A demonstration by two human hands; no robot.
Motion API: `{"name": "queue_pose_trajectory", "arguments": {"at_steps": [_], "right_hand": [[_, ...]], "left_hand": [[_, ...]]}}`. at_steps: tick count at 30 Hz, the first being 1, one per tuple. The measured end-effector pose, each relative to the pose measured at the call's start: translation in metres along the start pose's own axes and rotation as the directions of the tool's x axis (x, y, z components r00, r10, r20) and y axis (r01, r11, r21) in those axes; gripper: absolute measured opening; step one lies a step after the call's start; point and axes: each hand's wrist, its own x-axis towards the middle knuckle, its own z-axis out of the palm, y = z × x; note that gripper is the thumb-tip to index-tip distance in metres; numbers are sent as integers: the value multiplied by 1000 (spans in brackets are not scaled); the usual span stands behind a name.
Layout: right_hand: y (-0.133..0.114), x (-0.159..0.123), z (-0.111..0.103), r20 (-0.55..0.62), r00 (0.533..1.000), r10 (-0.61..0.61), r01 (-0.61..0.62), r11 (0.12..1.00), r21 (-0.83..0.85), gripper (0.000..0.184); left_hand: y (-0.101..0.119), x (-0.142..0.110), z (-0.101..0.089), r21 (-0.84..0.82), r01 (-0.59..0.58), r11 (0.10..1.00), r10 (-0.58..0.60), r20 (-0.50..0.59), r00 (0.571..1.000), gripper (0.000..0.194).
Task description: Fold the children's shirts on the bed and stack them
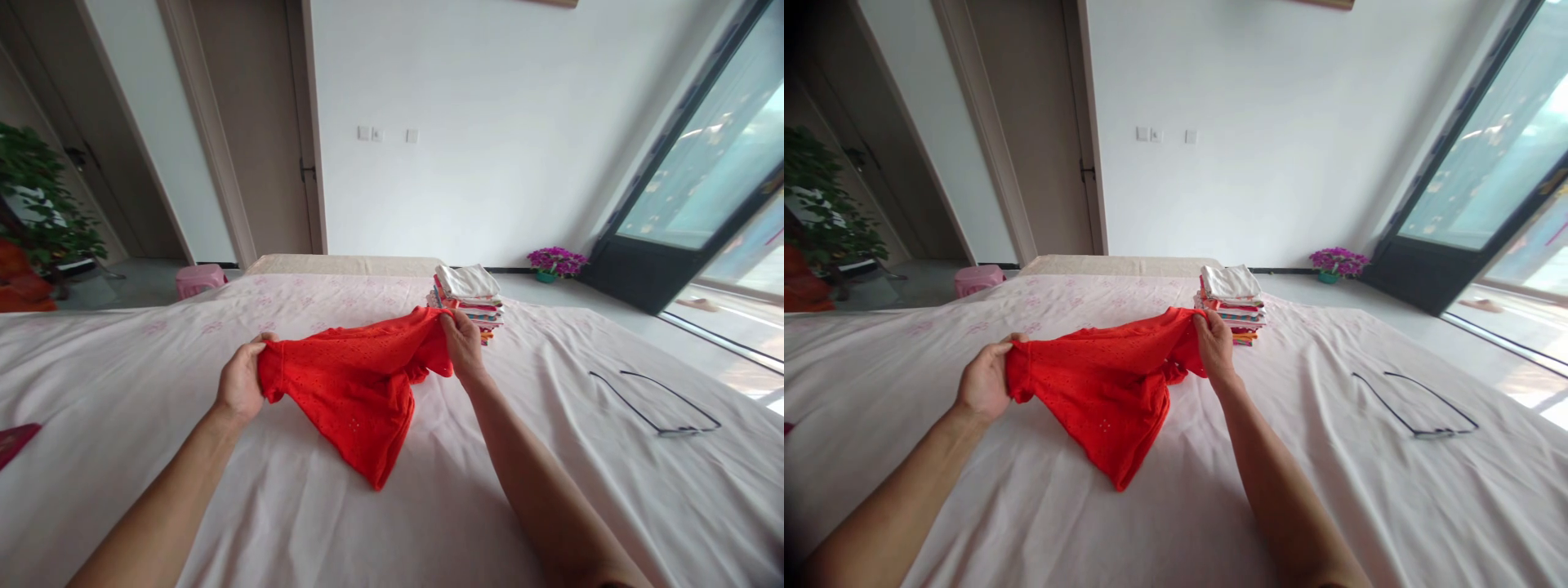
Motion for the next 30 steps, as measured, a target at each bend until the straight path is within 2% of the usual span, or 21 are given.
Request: {"name": "queue_pose_trajectory", "arguments": {"at_steps": [3, 4, 6, 8, 10, 12, 15, 18, 21, 24, 26, 28, 29, 30], "right_hand": [[0, 1, 1, 22, 1000, -5, 5, 1000, -9, 33], [-1, 1, 1, 24, 1000, -15, 15, 999, -38, 33], [-3, 1, -3, 33, 998, -52, 57, 982, -178, 34], [-6, 2, -10, 55, 994, -90, 104, 915, -391, 33], [-7, 3, -17, 88, 993, -84, 119, 826, -551, 33], [-6, 4, -20, 101, 994, -49, 100, 794, -599, 34], [-3, 3, -12, 111, 994, -10, 61, 883, -465, 32], [-10, -9, 10, 238, 968, 80, -58, 994, -96, 32], [-31, -36, 34, 485, 866, 124, -258, 941, 221, 32], [-59, -64, 47, 680, 731, 62, -418, 828, 373, 28], [-73, -77, 49, 745, 666, 19, -482, 774, 410, 26], [-77, -82, 49, 761, 648, 28, -484, 786, 384, 28], [-76, -82, 48, 745, 666, 51, -457, 817, 352, 28], [-74, -80, 48, 708, 701, 81, -415, 854, 314, 27]], "left_hand": [[11, -1, -2, -65, 93, 993, -89, 67, 994, 30], [13, -2, -4, -33, 108, 994, -104, 105, 989, 33], [13, -3, -9, 102, 130, 986, -149, 214, 965, 45], [9, -2, -15, 283, 143, 948, -225, 285, 932, 55], [1, 1, -19, 460, 113, 881, -256, 262, 931, 48], [-6, 3, -19, 572, 24, 820, -199, 246, 949, 36], [-6, -2, -9, 536, -136, 833, -57, 329, 943, 28], [5, -17, 10, 380, -250, 890, 35, 490, 871, 23], [14, -35, 29, 289, -335, 897, 77, 644, 761, 12], [14, -47, 39, 273, -440, 856, 132, 707, 695, 8], [9, -51, 42, 282, -466, 839, 119, 741, 661, 7], [1, -52, 42, 331, -427, 842, 41, 748, 662, 8], [-4, -51, 41, 368, -391, 844, 3, 725, 689, 10], [-10, -50, 40, 403, -347, 847, -22, 678, 734, 14]]}}
